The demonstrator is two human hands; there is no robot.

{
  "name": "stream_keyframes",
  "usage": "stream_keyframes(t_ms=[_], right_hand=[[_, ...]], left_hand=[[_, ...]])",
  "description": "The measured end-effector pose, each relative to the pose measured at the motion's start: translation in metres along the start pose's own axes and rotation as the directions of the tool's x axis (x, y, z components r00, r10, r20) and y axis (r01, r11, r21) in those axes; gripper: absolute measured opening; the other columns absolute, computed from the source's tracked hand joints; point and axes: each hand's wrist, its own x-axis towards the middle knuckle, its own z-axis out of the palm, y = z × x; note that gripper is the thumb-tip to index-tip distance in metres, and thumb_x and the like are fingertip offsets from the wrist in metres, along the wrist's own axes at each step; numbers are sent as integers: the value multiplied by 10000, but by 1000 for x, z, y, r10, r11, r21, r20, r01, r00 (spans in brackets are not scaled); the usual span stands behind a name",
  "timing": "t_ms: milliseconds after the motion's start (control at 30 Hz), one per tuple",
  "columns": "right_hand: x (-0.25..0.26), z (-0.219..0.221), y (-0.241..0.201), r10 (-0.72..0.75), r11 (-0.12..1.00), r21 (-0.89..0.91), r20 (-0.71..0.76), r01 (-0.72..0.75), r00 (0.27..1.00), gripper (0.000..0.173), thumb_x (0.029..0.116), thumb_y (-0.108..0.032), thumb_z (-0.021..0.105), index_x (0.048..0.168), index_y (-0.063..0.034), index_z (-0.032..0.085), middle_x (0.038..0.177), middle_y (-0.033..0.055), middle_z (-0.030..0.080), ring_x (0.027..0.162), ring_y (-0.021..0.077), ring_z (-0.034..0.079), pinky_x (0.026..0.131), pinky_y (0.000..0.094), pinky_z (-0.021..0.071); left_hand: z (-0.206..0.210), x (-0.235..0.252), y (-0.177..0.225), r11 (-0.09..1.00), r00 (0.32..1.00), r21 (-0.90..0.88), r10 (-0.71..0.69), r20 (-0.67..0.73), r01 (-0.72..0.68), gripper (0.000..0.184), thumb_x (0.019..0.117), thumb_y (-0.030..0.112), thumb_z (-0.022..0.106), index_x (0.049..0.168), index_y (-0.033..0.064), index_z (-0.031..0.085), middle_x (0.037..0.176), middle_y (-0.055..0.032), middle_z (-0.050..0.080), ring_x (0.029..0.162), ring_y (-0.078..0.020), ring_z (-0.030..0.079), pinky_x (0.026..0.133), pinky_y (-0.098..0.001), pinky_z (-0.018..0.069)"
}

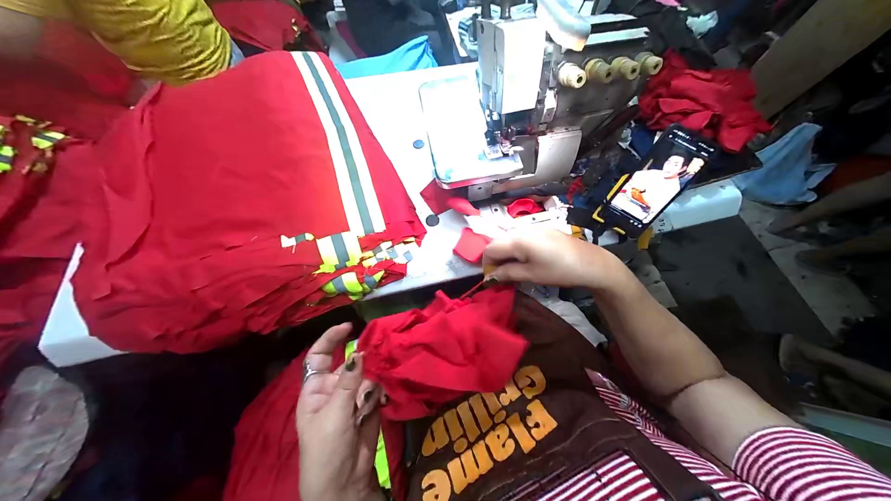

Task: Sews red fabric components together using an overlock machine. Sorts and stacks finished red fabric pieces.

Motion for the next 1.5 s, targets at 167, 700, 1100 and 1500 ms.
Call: stream_keyframes(t_ms=[167, 700, 1100, 1500], right_hand=[[10, 33, -42, 93, 992, 98, -82, -85, 992, 175, 983, -210, 659, 966, -55, 737, 807, 64, 696, 728, 171, 674, 678, 404, 573], [6, 16, -42, -163, 983, 115, 182, 143, 970, 168, 1006, -161, 607, 978, -58, 736, 825, 53, 708, 742, 163, 672, 658, 379, 539], [-40, -9, 32, 253, 966, -22, -87, -256, 964, 121, 989, -138, 651, 1006, -43, 723, 833, 94, 690, 741, 231, 674, 714, 490, 563], [-69, 113, 95, 795, 591, -258, 25, -764, 606, 296, 1015, 65, 413, 1200, 147, 630, 1249, 314, 644, 1206, 473, 614, 991, 607, 493]], left_hand=[[33, -1, -16, 987, 970, -18, -154, 187, 161, 478, 1037, 143, 537, 1474, 51, 366, 1104, -67, 733, 811, -151, 738, 688, -307, 636], [22, 13, -1, 989, 986, 84, 107, 132, -118, 546, 1032, 323, 597, 1457, 77, 358, 1137, -32, 736, 942, -181, 750, 796, -336, 644], [-6, 15, -13, 732, 946, 679, -184, 266, -49, 543, 952, 85, 600, 1456, 34, 406, 756, 73, 657, 553, 3, 605, 499, -185, 535], [38, 18, -27, 709, 869, 678, -198, 454, -193, 486, 972, -13, 498, 1447, -50, 408, 1181, -98, 640, 782, -43, 679, 667, -226, 606]])
